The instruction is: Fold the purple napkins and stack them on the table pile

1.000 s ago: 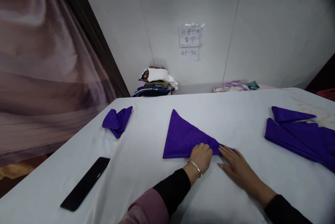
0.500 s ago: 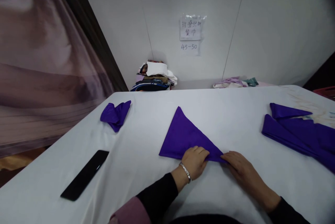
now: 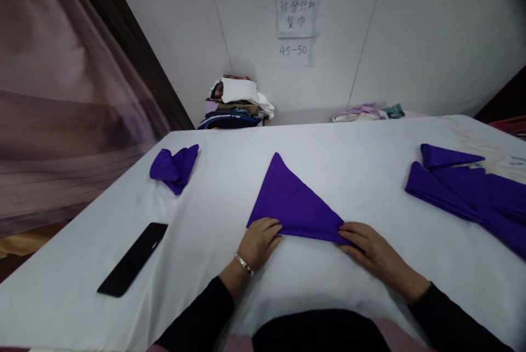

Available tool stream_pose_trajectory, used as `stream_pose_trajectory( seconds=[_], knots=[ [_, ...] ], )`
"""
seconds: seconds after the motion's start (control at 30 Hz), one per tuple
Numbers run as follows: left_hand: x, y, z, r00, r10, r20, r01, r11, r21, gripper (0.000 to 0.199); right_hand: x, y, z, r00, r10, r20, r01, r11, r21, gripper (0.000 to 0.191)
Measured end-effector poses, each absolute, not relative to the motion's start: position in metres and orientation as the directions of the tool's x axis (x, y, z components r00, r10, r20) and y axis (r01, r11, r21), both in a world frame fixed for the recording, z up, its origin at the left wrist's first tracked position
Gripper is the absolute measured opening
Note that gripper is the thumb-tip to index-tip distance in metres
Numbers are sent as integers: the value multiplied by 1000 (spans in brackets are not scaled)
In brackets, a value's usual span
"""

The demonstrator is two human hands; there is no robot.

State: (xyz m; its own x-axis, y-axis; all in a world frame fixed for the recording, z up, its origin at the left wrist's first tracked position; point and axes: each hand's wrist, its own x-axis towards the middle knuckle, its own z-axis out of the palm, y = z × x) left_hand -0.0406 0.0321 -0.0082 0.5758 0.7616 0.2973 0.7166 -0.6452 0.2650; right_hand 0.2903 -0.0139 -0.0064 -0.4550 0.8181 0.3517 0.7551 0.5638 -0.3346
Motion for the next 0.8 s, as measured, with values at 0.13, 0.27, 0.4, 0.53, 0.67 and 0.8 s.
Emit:
stream_pose_trajectory(
  seconds=[0.13, 0.27, 0.4, 0.53, 0.67, 0.8],
  knots=[
    [-44, 34, -9, 565, 767, 304, 753, -630, 192, 26, 290, -15, -8, -461, 807, 370, 752, 576, -321, 26],
    [-40, 37, -4, 555, 782, 284, 786, -605, 127, 26, 288, -12, -7, -455, 796, 399, 763, 579, -286, 26],
    [-35, 41, 1, 526, 782, 335, 803, -586, 109, 29, 290, -5, 0, -434, 779, 453, 788, 572, -229, 28],
    [-33, 45, -1, 540, 767, 348, 804, -592, 57, 33, 296, -2, -2, -413, 787, 458, 827, 535, -173, 34],
    [-36, 44, -8, 644, 708, 290, 745, -667, -23, 33, 306, -7, -19, -513, 782, 353, 794, 589, -150, 38],
    [-43, 43, -11, 663, 692, 286, 731, -681, -47, 33, 311, -13, -29, -549, 777, 310, 779, 609, -148, 44]
  ],
)
